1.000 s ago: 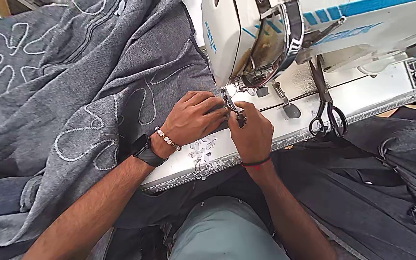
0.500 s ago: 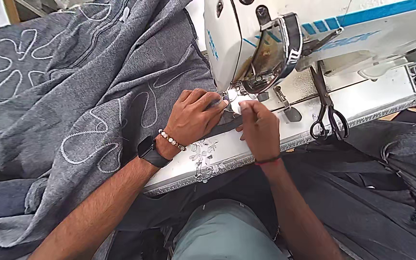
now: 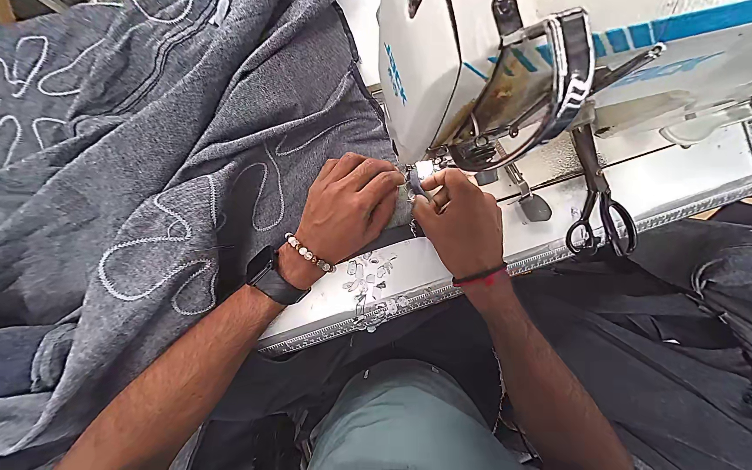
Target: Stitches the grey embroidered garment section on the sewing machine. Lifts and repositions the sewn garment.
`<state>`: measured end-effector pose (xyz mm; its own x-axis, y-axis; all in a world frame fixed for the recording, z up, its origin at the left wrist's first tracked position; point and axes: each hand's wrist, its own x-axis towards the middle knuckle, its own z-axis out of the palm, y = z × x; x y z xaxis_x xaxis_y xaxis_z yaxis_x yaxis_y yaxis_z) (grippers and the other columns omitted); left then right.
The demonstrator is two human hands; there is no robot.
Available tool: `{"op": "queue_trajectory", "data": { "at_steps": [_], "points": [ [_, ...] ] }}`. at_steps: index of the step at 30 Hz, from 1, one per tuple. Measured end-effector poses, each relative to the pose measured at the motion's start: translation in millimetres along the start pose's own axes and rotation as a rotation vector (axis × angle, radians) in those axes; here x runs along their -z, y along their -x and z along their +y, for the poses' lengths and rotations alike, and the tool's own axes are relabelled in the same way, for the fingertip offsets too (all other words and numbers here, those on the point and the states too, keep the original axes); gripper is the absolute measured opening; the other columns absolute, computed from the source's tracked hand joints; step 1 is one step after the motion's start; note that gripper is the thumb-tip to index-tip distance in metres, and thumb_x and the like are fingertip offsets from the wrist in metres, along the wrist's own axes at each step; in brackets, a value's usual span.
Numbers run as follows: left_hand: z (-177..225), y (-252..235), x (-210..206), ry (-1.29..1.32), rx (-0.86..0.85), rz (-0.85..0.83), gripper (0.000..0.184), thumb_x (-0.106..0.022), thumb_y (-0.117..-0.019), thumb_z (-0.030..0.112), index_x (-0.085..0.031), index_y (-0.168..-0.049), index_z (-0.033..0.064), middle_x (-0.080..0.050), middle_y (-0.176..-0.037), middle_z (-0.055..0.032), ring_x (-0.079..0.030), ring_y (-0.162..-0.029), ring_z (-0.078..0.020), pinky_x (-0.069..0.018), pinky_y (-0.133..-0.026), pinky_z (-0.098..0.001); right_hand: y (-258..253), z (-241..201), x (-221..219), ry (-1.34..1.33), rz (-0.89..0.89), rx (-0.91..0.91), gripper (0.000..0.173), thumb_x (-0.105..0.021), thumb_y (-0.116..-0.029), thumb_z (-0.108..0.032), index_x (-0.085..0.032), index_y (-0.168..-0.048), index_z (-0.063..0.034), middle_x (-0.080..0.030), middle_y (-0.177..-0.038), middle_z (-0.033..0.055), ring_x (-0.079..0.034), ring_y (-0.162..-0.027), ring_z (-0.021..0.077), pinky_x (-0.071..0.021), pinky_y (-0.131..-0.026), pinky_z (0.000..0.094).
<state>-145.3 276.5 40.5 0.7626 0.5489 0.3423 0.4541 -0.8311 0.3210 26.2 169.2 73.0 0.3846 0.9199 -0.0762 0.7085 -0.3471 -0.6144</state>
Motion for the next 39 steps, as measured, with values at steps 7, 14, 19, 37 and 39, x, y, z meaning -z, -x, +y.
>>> {"op": "queue_trajectory", "data": {
  "at_steps": [7,14,19,37,39],
  "points": [
    [-0.5,0.9,-1.7,-0.070,-0.032,-0.059,0.031,-0.053,-0.1037,0.027,-0.073,-0.128,0.0219,-0.067,-0.127,-0.0064,-0.059,-0.115,-0.0294,-0.0441,-0.094,-0.0459,0.3,-0.3,-3.6,0.045,0.043,0.037,0.018,-0.062,-0.0928,-0.020,-0.063,-0.109,-0.0122,-0.054,-0.059,0.0013,-0.051,-0.045,0.0199,-0.0378,-0.039,0.0395],
    [1.1,1.0,-3.4,-0.164,-0.031,-0.062,0.037,-0.048,-0.1040,0.029,-0.069,-0.135,0.0280,-0.064,-0.133,-0.0061,-0.056,-0.118,-0.0299,-0.0404,-0.095,-0.0478,5.7,5.4,-14.6,0.025,0.126,0.098,0.026,-0.062,-0.0963,-0.018,-0.067,-0.121,-0.0138,-0.063,-0.068,0.0009,-0.058,-0.052,0.0181,-0.0436,-0.044,0.0396],
    [2.3,3.9,-3.0,-0.206,-0.004,-0.098,0.043,-0.043,-0.1031,0.034,-0.064,-0.141,0.0325,-0.060,-0.140,-0.0045,-0.053,-0.123,-0.0298,-0.0366,-0.100,-0.0504,8.3,7.4,-29.1,0.272,0.223,0.246,0.027,-0.057,-0.0984,-0.015,-0.073,-0.119,-0.0060,-0.067,-0.075,0.0073,-0.064,-0.058,0.0232,-0.0480,-0.046,0.0392],
    [-13.2,0.9,7.0,-0.024,-0.318,-0.097,0.031,-0.053,-0.1020,0.022,-0.074,-0.124,0.0165,-0.069,-0.128,-0.0083,-0.061,-0.122,-0.0300,-0.0475,-0.104,-0.0470,5.6,7.1,-21.7,0.295,0.224,0.201,0.030,-0.059,-0.1015,-0.032,-0.073,-0.121,-0.0139,-0.070,-0.091,0.0071,-0.067,-0.082,0.0268,-0.0520,-0.060,0.0427],
    [-10.4,0.3,7.9,-0.023,-0.333,-0.123,0.030,-0.055,-0.1028,0.021,-0.074,-0.126,0.0174,-0.069,-0.126,-0.0084,-0.062,-0.122,-0.0292,-0.0486,-0.104,-0.0455,8.7,19.0,-21.4,0.216,0.257,0.135,0.037,-0.063,-0.0976,-0.043,-0.072,-0.119,-0.0133,-0.067,-0.097,0.0073,-0.062,-0.093,0.0288,-0.0489,-0.073,0.0459]
  ]
}}
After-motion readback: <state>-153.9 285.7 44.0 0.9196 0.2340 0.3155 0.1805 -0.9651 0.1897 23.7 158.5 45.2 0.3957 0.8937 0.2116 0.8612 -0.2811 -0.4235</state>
